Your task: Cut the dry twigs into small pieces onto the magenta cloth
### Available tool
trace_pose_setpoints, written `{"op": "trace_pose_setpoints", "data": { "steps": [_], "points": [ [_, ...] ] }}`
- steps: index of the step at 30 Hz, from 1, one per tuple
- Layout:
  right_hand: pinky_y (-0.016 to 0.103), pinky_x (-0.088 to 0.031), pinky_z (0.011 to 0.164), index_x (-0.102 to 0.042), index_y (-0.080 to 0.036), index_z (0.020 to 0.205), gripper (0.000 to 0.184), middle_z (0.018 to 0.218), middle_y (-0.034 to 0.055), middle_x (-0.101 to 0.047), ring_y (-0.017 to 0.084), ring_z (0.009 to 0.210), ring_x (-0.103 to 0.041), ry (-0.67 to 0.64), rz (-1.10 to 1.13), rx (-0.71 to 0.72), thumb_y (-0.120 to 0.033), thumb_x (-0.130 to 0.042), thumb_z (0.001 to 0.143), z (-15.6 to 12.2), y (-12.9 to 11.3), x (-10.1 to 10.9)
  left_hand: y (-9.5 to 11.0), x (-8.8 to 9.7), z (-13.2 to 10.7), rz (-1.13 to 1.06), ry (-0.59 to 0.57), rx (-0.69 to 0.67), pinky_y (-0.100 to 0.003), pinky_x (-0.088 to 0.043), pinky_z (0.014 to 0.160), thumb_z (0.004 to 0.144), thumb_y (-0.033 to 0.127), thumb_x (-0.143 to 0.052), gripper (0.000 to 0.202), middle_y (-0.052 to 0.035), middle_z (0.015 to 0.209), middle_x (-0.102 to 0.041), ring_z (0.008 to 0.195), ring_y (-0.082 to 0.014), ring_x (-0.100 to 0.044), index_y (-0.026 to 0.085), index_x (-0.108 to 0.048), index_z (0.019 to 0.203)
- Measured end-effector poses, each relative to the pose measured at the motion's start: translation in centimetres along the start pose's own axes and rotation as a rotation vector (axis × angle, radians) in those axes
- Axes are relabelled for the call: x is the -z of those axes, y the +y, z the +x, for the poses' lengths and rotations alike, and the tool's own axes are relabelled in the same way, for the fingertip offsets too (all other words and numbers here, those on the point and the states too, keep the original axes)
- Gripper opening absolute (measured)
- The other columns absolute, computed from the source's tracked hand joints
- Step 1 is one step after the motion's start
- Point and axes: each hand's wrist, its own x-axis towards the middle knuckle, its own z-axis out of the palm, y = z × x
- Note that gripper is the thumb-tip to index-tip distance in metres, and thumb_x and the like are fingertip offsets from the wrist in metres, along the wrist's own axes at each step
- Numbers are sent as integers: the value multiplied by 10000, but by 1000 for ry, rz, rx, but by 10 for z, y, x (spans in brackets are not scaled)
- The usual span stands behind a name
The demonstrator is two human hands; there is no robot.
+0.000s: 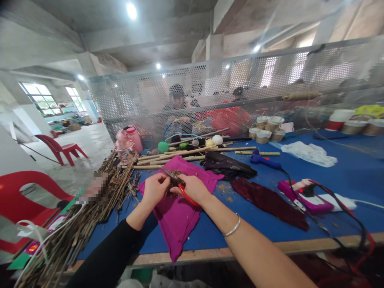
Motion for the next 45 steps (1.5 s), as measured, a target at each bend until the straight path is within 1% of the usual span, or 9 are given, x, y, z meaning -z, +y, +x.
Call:
{"op": "trace_pose_setpoints", "data": {
  "steps": [5,12,15,18,22,25,33,40,45],
  "points": [
    [246,-418,613,-569,-187,994,406,810,65,-658,194,712,-608,114,-65,-4,-513,-543,753,4,5,6,-6,3,3,175,-21,16,-222,-348,549,779,410,-493,323,-16,601,-627,566,-117,-529,151,-642,658],
    [237,-409,524,-562,-156,998,406,666,47,-636,163,536,-561,239,-38,-53,-499,-482,795,5,16,5,-11,6,6,240,26,16,-251,-427,774,831,306,-445,283,-71,960,-664,854,-154,-593,168,-618,1007],
    [241,-425,539,-563,-152,1000,416,680,57,-651,174,565,-587,268,-14,-68,-506,-465,804,4,20,7,-22,28,16,423,-6,50,-258,-428,817,817,285,-463,308,-91,975,-659,879,-164,-598,147,-600,1057],
    [242,-442,570,-565,-157,1001,390,740,72,-670,186,639,-616,283,14,-75,-484,-458,816,5,22,8,-38,66,32,760,-141,212,-257,-416,863,817,263,-451,313,-95,1025,-650,957,-171,-591,171,-597,1077],
    [251,-454,583,-557,-145,999,391,768,82,-671,189,655,-618,267,46,-69,-477,-455,820,4,22,8,-62,112,48,903,-202,390,-365,-469,776,728,156,-511,232,-217,918,-661,894,-293,-622,73,-673,871],
    [253,-455,576,-550,-145,1006,392,737,67,-660,177,612,-605,260,52,-50,-477,-460,817,3,18,8,-77,126,51,957,-248,470,-369,-483,750,671,130,-556,211,-231,908,-663,873,-312,-630,72,-686,827],
    [241,-440,547,-549,-155,988,363,682,42,-635,161,569,-582,210,101,-36,-464,-472,814,2,14,8,-86,124,44,934,-321,470,-267,-464,784,704,159,-502,221,-163,916,-680,882,-227,-637,137,-688,822],
    [247,-439,551,-543,-159,985,365,704,48,-640,165,581,-589,135,141,-18,-472,-465,815,1,9,11,-82,117,28,884,-245,510,-347,-459,781,716,175,-509,217,-223,919,-659,903,-287,-622,83,-667,833],
    [243,-441,553,-541,-160,981,380,707,47,-636,163,589,-586,119,153,2,-490,-446,818,1,7,11,-77,104,25,738,-197,424,-286,-454,776,741,295,-541,225,-122,914,-678,886,-222,-624,151,-652,873]
  ]
}}
